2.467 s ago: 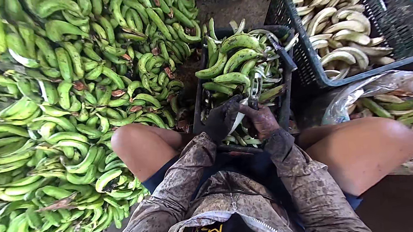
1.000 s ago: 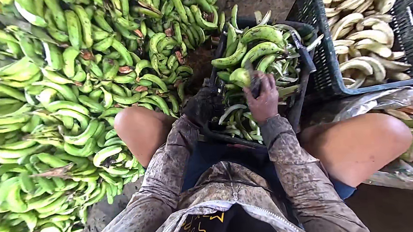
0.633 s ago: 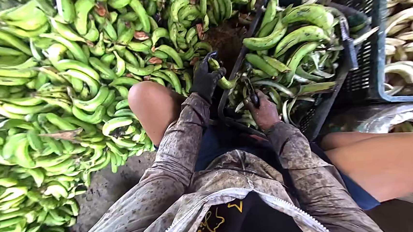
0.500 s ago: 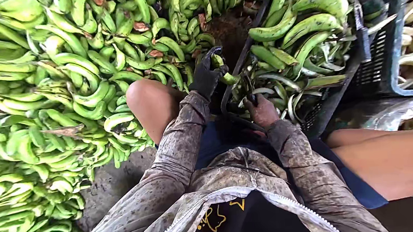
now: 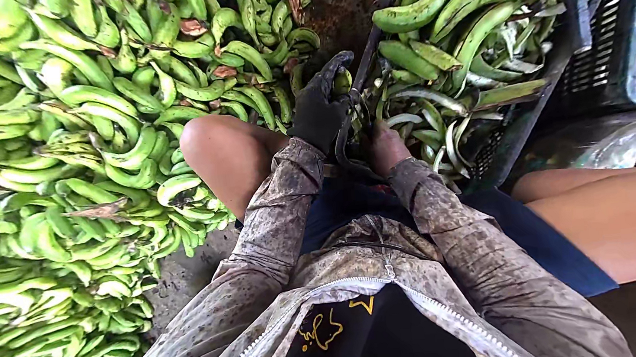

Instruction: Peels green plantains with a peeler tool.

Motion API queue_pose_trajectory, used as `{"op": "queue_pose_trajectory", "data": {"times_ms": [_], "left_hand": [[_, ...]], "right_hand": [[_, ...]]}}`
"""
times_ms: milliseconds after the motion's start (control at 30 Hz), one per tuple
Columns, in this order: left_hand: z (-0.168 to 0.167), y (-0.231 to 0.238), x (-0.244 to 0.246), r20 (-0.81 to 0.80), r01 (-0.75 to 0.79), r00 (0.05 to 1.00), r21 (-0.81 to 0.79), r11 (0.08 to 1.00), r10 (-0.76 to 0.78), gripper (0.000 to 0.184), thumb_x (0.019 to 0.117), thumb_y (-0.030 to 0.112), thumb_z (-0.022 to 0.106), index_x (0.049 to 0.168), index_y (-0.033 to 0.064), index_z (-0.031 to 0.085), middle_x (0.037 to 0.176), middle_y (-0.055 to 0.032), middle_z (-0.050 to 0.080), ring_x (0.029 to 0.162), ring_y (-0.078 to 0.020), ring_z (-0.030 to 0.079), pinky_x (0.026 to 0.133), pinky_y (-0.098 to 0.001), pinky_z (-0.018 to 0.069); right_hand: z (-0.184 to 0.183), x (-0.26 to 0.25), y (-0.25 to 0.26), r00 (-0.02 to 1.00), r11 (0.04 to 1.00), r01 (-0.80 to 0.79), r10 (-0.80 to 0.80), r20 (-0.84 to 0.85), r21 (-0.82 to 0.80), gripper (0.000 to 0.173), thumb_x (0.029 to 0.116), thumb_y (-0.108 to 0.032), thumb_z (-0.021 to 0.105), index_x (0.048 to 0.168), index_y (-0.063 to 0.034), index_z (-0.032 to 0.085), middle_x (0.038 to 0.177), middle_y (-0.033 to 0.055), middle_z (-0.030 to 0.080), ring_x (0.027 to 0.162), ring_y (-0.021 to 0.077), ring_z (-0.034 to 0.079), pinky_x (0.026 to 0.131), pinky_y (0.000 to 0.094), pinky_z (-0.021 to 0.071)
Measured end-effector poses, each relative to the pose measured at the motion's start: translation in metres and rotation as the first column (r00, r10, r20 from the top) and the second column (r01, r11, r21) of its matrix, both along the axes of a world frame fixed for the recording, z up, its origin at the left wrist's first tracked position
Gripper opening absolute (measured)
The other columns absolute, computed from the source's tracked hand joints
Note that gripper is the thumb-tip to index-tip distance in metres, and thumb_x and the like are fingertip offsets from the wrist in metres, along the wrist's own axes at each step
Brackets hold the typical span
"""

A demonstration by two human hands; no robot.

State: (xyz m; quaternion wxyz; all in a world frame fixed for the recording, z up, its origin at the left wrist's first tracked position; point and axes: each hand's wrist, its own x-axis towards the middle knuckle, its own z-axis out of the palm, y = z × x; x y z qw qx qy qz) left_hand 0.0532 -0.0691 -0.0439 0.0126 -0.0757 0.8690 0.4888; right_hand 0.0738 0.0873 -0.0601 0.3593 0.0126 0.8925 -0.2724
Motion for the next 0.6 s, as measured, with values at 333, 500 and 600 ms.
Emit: {"op": "queue_pose_trajectory", "data": {"times_ms": [333, 500, 600], "left_hand": [[-0.023, 0.007, -0.009, -0.005, -0.328, 0.941, 0.216, 0.919, 0.337, 0.062, 0.0942, 0.028, 0.075, 0.147, 0.0051, 0.051, 0.132, -0.0118, 0.065, 0.118, -0.0129, 0.065, 0.104, -0.0322, 0.0529], [-0.010, 0.028, -0.009, 0.045, -0.471, 0.880, 0.216, 0.855, 0.473, 0.052, 0.1079, 0.030, 0.052, 0.152, 0.0027, 0.044, 0.142, -0.0135, 0.059, 0.129, -0.0107, 0.057, 0.111, -0.0279, 0.0444], [-0.005, 0.028, -0.013, 0.045, -0.556, 0.826, 0.220, 0.801, 0.561, 0.055, 0.1064, 0.032, 0.055, 0.152, 0.0048, 0.044, 0.143, -0.0125, 0.058, 0.130, -0.0119, 0.056, 0.111, -0.0298, 0.0438]], "right_hand": [[-0.032, -0.009, 0.011, 0.999, 0.992, -0.008, 0.004, -0.033, -0.127, 0.046, 0.1080, -0.038, 0.049, 0.137, -0.0034, 0.051, 0.117, 0.0258, 0.069, 0.110, 0.0445, 0.068, 0.092, 0.0650, 0.0532], [-0.043, 0.002, 0.034, 0.999, 0.982, -0.018, 0.010, -0.042, -0.190, 0.050, 0.1074, -0.039, 0.053, 0.137, 0.0002, 0.053, 0.117, 0.0288, 0.068, 0.111, 0.0467, 0.067, 0.096, 0.0659, 0.0512], [-0.038, 0.007, 0.041, 0.974, 0.910, 0.197, -0.224, -0.031, -0.365, 0.048, 0.1057, -0.039, 0.057, 0.134, 0.0005, 0.057, 0.115, 0.0259, 0.068, 0.107, 0.0410, 0.068, 0.097, 0.0610, 0.0515]]}}
